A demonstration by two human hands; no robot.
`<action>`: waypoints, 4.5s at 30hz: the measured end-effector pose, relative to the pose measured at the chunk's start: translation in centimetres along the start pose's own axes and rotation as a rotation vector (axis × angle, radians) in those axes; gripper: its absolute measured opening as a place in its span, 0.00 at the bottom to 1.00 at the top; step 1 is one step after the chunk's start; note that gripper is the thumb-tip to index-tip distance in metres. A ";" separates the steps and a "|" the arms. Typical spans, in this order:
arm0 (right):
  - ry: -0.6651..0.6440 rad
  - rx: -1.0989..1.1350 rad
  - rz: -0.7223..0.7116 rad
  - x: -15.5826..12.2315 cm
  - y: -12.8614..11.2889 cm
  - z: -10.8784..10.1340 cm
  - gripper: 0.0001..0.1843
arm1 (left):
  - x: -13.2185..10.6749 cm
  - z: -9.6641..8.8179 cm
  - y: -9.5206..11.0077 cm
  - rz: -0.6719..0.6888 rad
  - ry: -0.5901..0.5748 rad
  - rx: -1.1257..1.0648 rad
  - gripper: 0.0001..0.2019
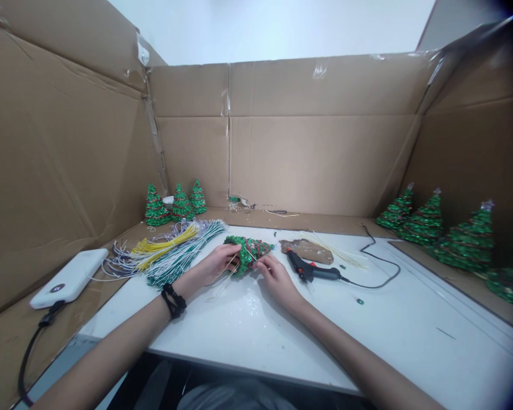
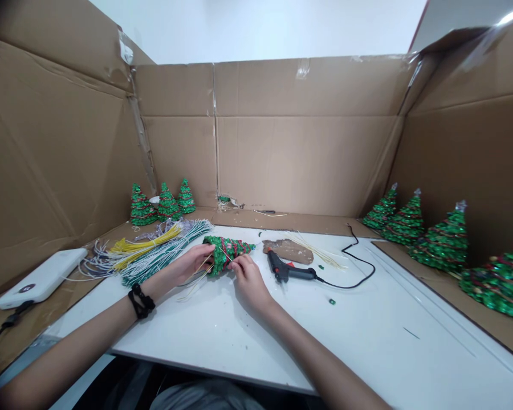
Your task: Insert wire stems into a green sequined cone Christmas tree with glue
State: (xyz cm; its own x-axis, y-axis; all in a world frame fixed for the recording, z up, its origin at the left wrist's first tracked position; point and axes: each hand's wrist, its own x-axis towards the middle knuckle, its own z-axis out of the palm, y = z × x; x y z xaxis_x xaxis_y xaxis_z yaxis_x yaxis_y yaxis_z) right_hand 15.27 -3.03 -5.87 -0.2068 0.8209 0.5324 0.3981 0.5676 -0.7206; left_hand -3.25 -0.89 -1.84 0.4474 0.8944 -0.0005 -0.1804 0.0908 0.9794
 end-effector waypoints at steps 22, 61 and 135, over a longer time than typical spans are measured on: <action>-0.014 0.067 0.115 -0.2 -0.6 -0.2 0.13 | 0.0 0.0 0.1 0.006 0.012 0.021 0.13; 0.158 0.267 0.111 -0.2 -2.1 -0.5 0.13 | 0.0 -0.1 -0.2 -0.016 0.001 0.029 0.12; 0.037 -0.330 -0.389 -0.2 -3.5 -1.6 0.12 | -1.4 1.8 0.3 1.140 0.146 1.404 0.07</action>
State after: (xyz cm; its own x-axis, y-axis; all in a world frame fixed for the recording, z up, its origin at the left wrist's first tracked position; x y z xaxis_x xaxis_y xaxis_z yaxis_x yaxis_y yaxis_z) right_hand 15.36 -5.29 -2.71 -0.3666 0.5469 0.7526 0.5606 0.7755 -0.2905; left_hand -2.38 -2.89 -1.19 0.5610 0.2810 0.7787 0.5165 -0.8539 -0.0639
